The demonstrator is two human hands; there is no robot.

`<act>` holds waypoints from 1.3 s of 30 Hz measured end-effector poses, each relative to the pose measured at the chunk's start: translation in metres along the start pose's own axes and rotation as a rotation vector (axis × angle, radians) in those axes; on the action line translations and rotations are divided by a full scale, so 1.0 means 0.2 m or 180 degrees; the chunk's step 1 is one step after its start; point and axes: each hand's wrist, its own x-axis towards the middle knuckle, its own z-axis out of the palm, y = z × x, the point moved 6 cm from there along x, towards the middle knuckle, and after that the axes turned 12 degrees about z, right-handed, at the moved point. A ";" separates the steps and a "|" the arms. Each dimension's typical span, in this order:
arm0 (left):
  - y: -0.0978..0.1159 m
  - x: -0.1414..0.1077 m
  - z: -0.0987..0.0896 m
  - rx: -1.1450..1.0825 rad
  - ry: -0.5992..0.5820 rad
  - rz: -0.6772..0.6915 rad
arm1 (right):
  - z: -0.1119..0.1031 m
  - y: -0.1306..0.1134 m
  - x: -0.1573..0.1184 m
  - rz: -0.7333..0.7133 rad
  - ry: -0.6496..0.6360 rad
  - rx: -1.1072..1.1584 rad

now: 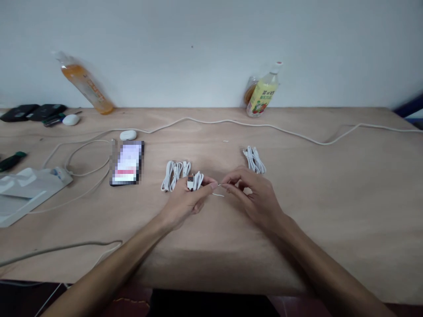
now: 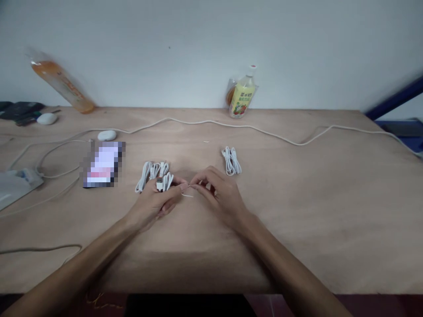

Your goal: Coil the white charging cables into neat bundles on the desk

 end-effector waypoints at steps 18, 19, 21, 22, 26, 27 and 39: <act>0.00 0.00 0.00 -0.0081 -0.0274 0.0002 | 0.00 0.00 0.00 0.0046 -0.0104 0.0102; 0.00 0.00 0.00 -0.0087 -0.0280 0.0001 | 0.00 0.00 0.00 0.0042 -0.0111 0.0110; 0.00 0.00 0.01 -0.0091 -0.0295 -0.0019 | -0.01 0.00 0.00 0.0046 -0.0151 0.0131; 0.00 0.00 0.01 -0.0091 -0.0298 -0.0026 | -0.01 0.00 0.01 0.0056 -0.0185 0.0140; 0.00 0.00 0.01 -0.0065 -0.0382 0.0006 | -0.01 0.01 0.01 0.0118 -0.0353 0.0180; 0.00 0.00 0.01 -0.0063 -0.0404 0.0016 | -0.01 0.01 0.02 0.0131 -0.0382 0.0192; 0.00 0.02 -0.03 0.0337 -0.0210 0.0232 | 0.01 -0.02 -0.02 -0.0224 -0.0196 -0.0218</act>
